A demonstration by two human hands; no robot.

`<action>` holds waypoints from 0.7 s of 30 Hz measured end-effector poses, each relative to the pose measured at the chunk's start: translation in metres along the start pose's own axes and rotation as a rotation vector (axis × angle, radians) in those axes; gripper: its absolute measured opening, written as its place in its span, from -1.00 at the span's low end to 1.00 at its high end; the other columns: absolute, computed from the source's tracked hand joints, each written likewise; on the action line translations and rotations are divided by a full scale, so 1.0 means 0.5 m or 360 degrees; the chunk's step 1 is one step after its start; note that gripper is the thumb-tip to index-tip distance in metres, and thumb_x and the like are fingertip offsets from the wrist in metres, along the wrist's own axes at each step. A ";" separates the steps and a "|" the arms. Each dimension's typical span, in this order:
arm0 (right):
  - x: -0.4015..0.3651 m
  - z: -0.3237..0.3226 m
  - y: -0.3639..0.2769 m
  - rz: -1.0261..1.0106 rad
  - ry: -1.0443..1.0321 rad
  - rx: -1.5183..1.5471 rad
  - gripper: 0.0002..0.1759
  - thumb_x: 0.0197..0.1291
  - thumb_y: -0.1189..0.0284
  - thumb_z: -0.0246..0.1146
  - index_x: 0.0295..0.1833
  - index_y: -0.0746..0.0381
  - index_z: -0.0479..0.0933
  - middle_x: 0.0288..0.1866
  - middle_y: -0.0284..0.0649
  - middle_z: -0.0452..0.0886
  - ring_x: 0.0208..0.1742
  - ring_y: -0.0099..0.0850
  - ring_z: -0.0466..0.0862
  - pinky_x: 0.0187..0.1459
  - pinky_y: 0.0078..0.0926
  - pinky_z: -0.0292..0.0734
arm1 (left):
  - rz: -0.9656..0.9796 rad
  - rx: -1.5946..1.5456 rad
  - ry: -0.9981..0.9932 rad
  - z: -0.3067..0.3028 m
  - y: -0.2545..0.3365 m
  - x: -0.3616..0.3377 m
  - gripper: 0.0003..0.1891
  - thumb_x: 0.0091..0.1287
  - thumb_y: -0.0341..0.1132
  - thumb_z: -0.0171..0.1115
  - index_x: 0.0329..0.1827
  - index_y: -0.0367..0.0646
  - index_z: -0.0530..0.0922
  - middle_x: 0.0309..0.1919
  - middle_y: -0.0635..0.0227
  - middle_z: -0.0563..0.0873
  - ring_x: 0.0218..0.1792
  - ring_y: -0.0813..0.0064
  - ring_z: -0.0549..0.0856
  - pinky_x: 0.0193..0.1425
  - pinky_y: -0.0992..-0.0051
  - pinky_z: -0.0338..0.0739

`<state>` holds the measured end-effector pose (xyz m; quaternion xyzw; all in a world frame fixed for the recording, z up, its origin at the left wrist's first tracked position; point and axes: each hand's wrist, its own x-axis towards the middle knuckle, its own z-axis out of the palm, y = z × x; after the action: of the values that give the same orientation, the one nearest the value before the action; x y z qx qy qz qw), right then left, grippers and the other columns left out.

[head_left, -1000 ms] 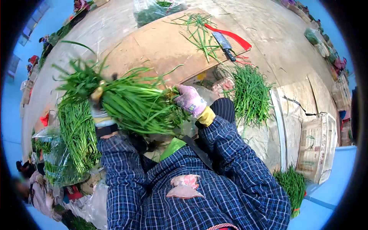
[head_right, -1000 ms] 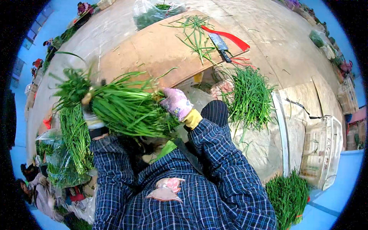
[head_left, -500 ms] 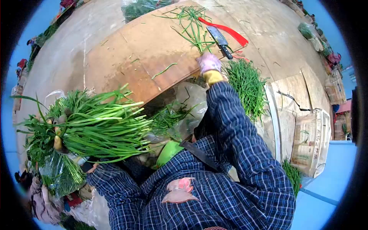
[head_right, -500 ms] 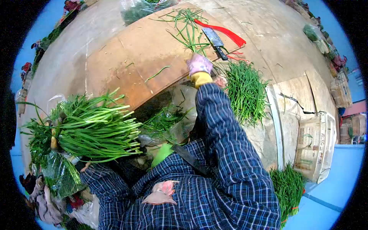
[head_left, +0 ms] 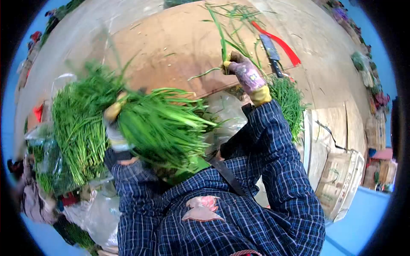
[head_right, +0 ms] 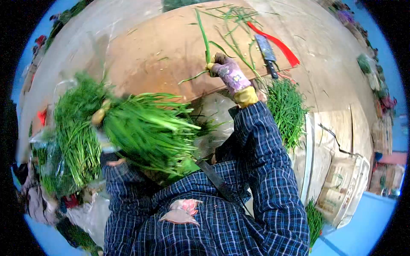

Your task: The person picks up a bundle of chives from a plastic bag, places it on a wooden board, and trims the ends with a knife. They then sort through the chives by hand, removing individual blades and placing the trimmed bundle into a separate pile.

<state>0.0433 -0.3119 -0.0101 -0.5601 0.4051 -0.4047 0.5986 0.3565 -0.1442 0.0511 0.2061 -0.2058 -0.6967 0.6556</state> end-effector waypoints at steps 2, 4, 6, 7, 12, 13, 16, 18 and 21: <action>-0.027 0.078 -0.041 -0.0182 0.0063 -0.0070 -0.78 0.13 0.54 0.23 -0.10 0.34 0.46 -0.33 -0.30 0.54 -0.30 -0.55 0.54 -0.23 -0.61 0.45 | -0.0093 0.0034 -0.0034 -0.041 -0.010 0.040 -0.64 0.16 -0.23 0.13 -0.01 -0.22 0.47 -0.12 0.18 0.63 -0.17 0.26 0.63 -0.02 0.23 0.55; -0.061 0.149 -0.085 -0.0226 -0.0029 -0.0058 -0.77 0.13 0.56 0.22 -0.07 0.33 0.46 -0.32 -0.30 0.55 -0.30 -0.56 0.54 -0.22 -0.63 0.45 | -0.0109 0.0034 0.0192 0.011 -0.024 0.044 -0.60 0.16 -0.20 0.14 0.00 -0.26 0.48 -0.15 0.15 0.65 -0.19 0.26 0.64 -0.03 0.26 0.56; -0.107 0.199 -0.134 -0.0242 -0.0205 -0.0256 -0.66 0.17 0.58 0.15 0.10 0.25 0.44 -0.24 -0.29 0.59 -0.24 -0.61 0.52 -0.15 -0.63 0.44 | -0.0209 0.0307 -0.0023 -0.047 -0.015 0.090 -0.58 0.16 -0.15 0.13 -0.01 -0.27 0.51 -0.18 0.12 0.66 -0.24 0.22 0.65 -0.08 0.26 0.58; -0.111 0.211 -0.121 -0.0333 -0.0276 -0.0245 -0.65 0.18 0.57 0.13 0.12 0.23 0.44 -0.23 -0.27 0.59 -0.22 -0.61 0.52 -0.13 -0.61 0.44 | -0.0253 0.0304 -0.0049 -0.051 -0.017 0.113 -0.58 0.17 -0.15 0.13 -0.01 -0.28 0.50 -0.18 0.11 0.66 -0.24 0.21 0.66 -0.07 0.26 0.59; -0.112 0.262 -0.056 -0.0540 -0.0172 -0.0636 -0.69 0.17 0.50 0.11 0.06 0.24 0.48 -0.13 -0.02 0.61 -0.10 -0.17 0.62 -0.07 -0.38 0.48 | -0.0042 0.0329 -0.0195 -0.014 -0.026 0.101 -0.48 0.16 -0.14 0.10 0.11 -0.33 0.43 -0.11 0.05 0.64 -0.18 0.17 0.65 -0.05 0.24 0.58; -0.118 0.270 -0.055 -0.0645 -0.0123 -0.0577 -0.69 0.14 0.46 0.17 0.03 0.23 0.50 -0.16 0.03 0.60 -0.10 -0.09 0.61 -0.09 -0.33 0.49 | -0.0206 0.0235 -0.0269 -0.026 -0.014 0.106 -0.53 0.16 -0.30 0.11 0.12 -0.38 0.39 -0.17 0.10 0.65 -0.25 0.26 0.67 -0.17 0.36 0.62; -0.129 0.276 -0.070 -0.0977 0.0026 -0.0977 -0.68 0.01 0.43 0.31 -0.05 0.20 0.54 -0.28 -0.04 0.61 -0.20 -0.11 0.61 -0.18 -0.26 0.49 | 0.0009 0.0442 -0.0019 -0.047 -0.009 0.108 -0.73 0.17 -0.33 0.13 -0.12 -0.31 0.54 -0.28 0.20 0.68 -0.31 0.36 0.67 -0.23 0.39 0.62; -0.130 0.274 -0.068 -0.1164 0.0204 -0.1070 -0.69 0.00 0.43 0.32 -0.08 0.19 0.55 -0.29 -0.07 0.61 -0.23 -0.13 0.61 -0.19 -0.25 0.49 | 0.0032 0.0401 0.0018 -0.054 -0.013 0.099 -0.78 0.18 -0.34 0.14 -0.19 -0.29 0.56 -0.31 0.22 0.68 -0.33 0.38 0.67 -0.25 0.41 0.62; -0.131 0.273 -0.061 -0.1384 0.0495 -0.1074 -0.75 -0.02 0.46 0.32 -0.14 0.18 0.57 -0.33 -0.11 0.60 -0.30 -0.14 0.59 -0.22 -0.25 0.48 | 0.0055 0.0427 -0.0055 -0.073 -0.004 0.104 -0.69 0.17 -0.19 0.09 -0.15 -0.23 0.53 -0.25 0.21 0.68 -0.31 0.32 0.66 -0.19 0.36 0.59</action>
<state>0.1481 -0.2050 0.0283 -0.7693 0.3274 -0.5397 0.0983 0.3722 -0.1967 0.0190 0.2763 -0.3119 -0.6550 0.6303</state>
